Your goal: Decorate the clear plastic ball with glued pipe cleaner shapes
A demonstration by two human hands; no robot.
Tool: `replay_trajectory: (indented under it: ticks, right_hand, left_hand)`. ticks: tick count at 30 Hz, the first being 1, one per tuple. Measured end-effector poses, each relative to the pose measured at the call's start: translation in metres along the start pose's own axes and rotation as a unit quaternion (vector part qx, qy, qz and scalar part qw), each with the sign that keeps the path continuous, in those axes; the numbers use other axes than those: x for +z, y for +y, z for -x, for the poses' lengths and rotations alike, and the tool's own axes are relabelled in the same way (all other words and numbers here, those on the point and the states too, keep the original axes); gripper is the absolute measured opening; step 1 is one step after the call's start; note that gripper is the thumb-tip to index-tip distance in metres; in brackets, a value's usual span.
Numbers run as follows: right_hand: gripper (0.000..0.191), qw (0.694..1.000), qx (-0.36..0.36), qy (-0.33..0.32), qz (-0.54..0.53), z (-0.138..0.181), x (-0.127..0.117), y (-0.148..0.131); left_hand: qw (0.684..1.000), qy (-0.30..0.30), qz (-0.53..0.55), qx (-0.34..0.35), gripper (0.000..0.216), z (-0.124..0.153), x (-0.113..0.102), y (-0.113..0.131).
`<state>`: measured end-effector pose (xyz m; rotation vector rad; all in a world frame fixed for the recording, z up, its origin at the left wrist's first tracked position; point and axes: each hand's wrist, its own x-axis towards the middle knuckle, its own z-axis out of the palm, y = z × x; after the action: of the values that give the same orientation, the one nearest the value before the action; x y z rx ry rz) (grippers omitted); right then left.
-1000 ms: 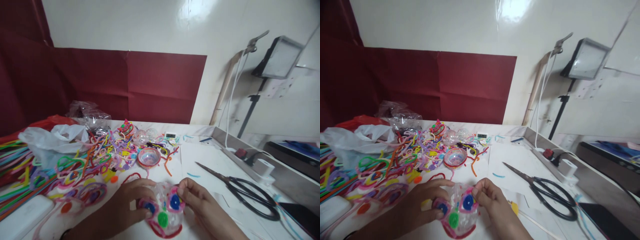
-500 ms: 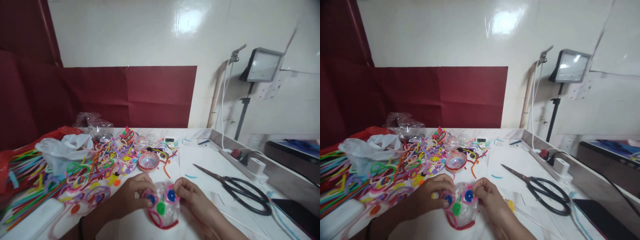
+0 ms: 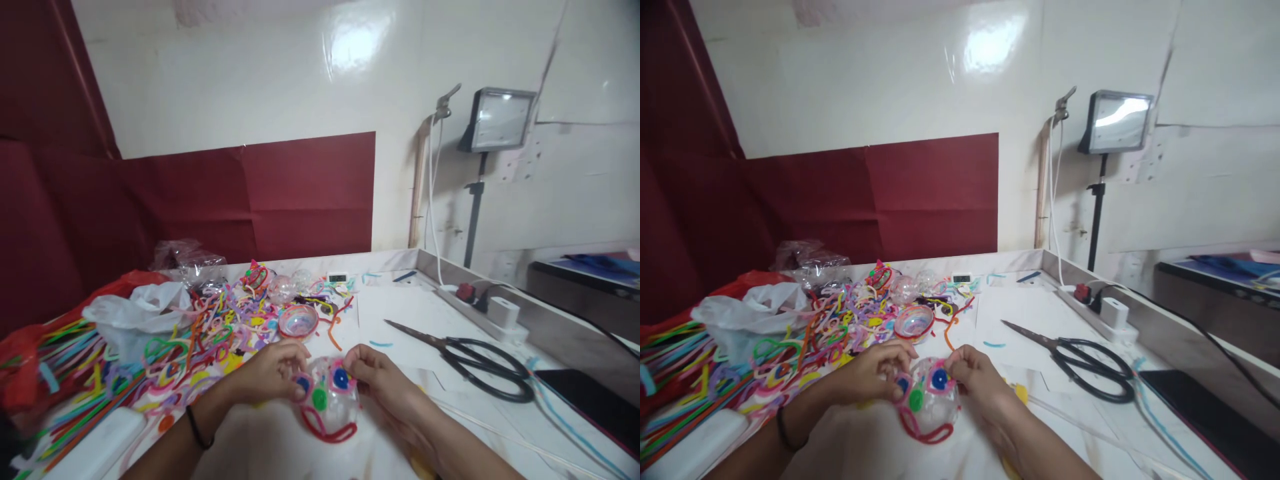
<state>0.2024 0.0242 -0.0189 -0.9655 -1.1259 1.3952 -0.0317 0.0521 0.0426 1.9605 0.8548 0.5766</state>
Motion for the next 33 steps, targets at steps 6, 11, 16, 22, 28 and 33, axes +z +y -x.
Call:
replay_trajectory:
  ticks: [6, 11, 16, 22, 28, 33]
  right_hand:
    - [0.018, 1.0, -0.002, -0.005, 0.009, -0.003, 0.001, 0.002]
    - [0.018, 1.0, 0.002, -0.031, 0.005, 0.005, 0.002, -0.011]
    - [0.018, 0.999, 0.006, -0.036, 0.0, 0.007, 0.002, -0.016]
    - [0.019, 1.0, -0.004, 0.004, -0.005, 0.004, -0.002, -0.015]
    - [0.02, 0.999, 0.003, 0.0, -0.036, 0.009, -0.011, -0.031]
    - [0.018, 0.999, 0.006, -0.008, -0.053, 0.007, -0.014, -0.033]
  left_hand:
    - [0.997, -0.024, 0.074, -0.004, 0.044, -0.004, 0.0, -0.013]
    - [0.992, -0.027, 0.121, -0.027, 0.05, -0.001, 0.002, -0.02]
    - [0.988, -0.018, 0.15, -0.043, 0.05, 0.001, 0.002, -0.023]
    - [0.985, -0.005, 0.167, -0.051, 0.052, 0.004, 0.004, -0.026]
    - [0.985, 0.014, 0.157, -0.069, 0.056, 0.004, 0.005, -0.03]
    - [0.984, 0.015, 0.158, -0.077, 0.057, 0.004, 0.007, -0.029]
